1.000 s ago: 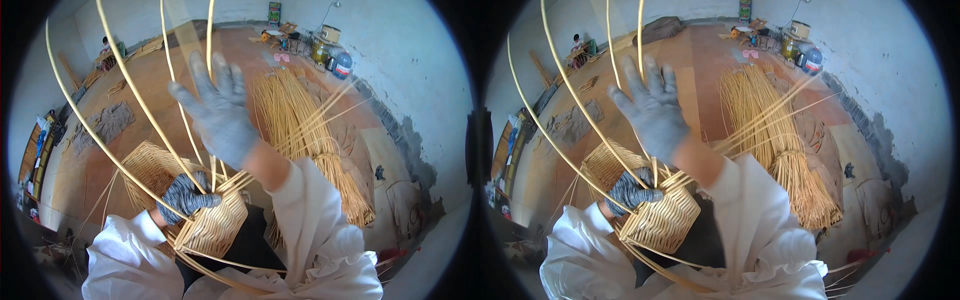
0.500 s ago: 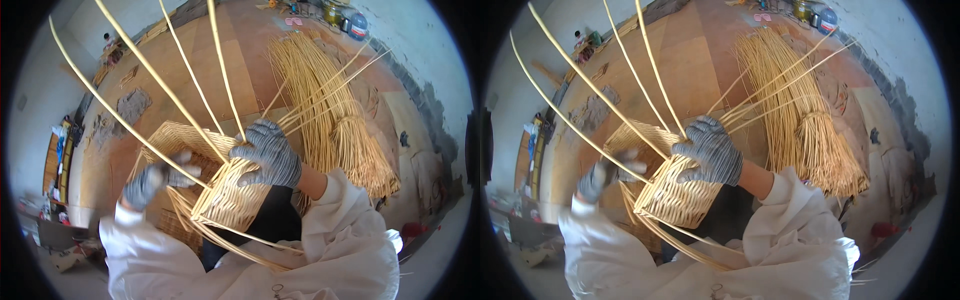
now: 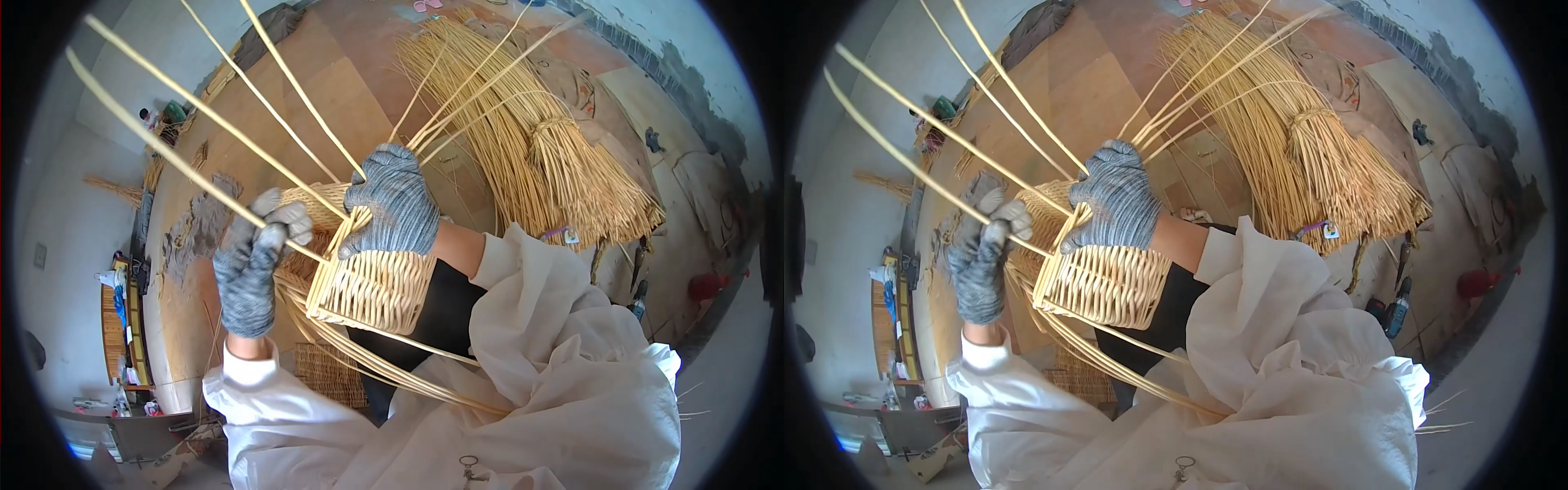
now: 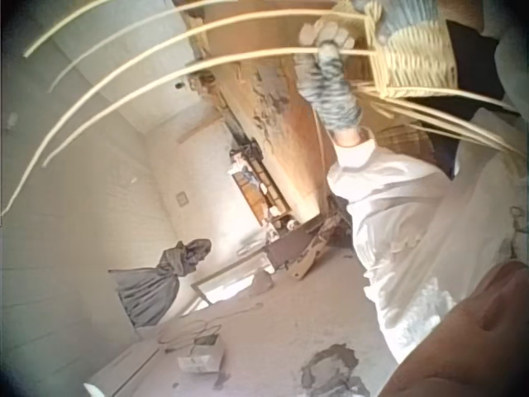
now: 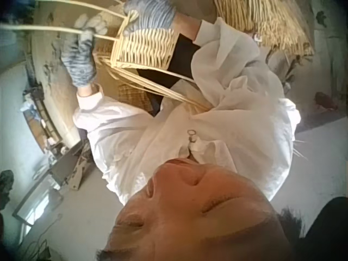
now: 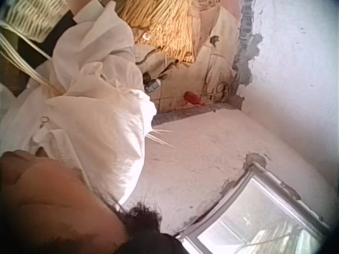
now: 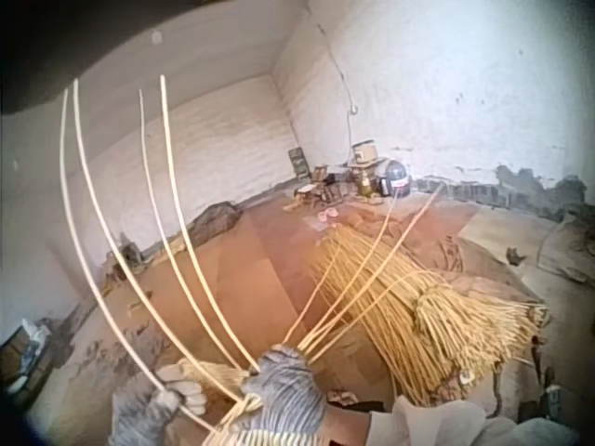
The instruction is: The person weaves a rectangular basket using thin wooden strips, interlacing them through a vertical frame. They use pliers to cut excess strips and a hammer to tighten the weave.
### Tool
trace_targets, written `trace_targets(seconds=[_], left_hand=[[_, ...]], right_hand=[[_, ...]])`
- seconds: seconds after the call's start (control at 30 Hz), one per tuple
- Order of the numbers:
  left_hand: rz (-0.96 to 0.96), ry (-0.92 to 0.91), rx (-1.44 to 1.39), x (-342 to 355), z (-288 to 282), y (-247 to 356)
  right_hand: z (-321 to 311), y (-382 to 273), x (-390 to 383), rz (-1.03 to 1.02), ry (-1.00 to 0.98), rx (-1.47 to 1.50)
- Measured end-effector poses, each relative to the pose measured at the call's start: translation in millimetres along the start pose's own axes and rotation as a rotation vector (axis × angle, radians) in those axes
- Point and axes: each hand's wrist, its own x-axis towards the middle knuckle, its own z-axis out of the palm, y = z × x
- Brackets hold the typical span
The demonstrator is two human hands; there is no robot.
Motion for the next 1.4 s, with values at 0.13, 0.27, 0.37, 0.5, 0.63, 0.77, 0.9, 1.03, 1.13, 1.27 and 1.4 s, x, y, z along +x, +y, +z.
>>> trace_targets(seconds=[0.13,0.27,0.37,0.5,0.63,0.77,0.9,1.03,1.13,1.27,1.4], left_hand=[[0.333,-0.436,0.873,16.7,29.3,-5.5],[0.454,-0.587,1.505,-0.2,72.1,-11.8],[0.484,-0.238,0.866,-6.4,44.7,-17.2],[-0.046,0.369,-0.010,-20.6,-0.6,-22.2],[-0.457,0.128,-0.068,11.6,-26.5,-31.6],[-0.106,-0.226,0.173,41.4,-54.9,-9.2],[0.363,0.026,0.480,68.7,15.9,-4.8],[0.330,-0.170,0.488,45.8,27.8,-78.5],[-0.005,0.026,-0.065,9.0,28.0,-97.3],[0.224,-0.251,0.316,28.9,23.3,-78.0],[0.334,-0.403,0.510,28.6,12.7,-76.6]], right_hand=[[4.9,9.9,-3.4,-0.083,0.038,-0.056],[15.2,22.9,-0.8,-0.140,0.060,-0.221],[1.5,13.4,6.1,-0.048,-0.130,-0.226],[-15.9,-9.1,-2.2,-0.051,-0.092,-0.059],[-17.6,-21.3,-8.2,-0.101,-0.090,-0.052],[-18.3,-39.3,-19.9,-0.087,-0.113,0.026],[-28.4,-40.0,-24.2,-0.057,-0.148,-0.051],[-25.9,-31.6,-21.7,-0.130,0.039,0.189],[-48.8,8.1,-2.4,-0.030,0.172,0.420],[-64.4,44.3,61.1,-0.265,-0.675,-0.221],[-56.7,62.1,93.2,0.048,-1.432,0.021]])
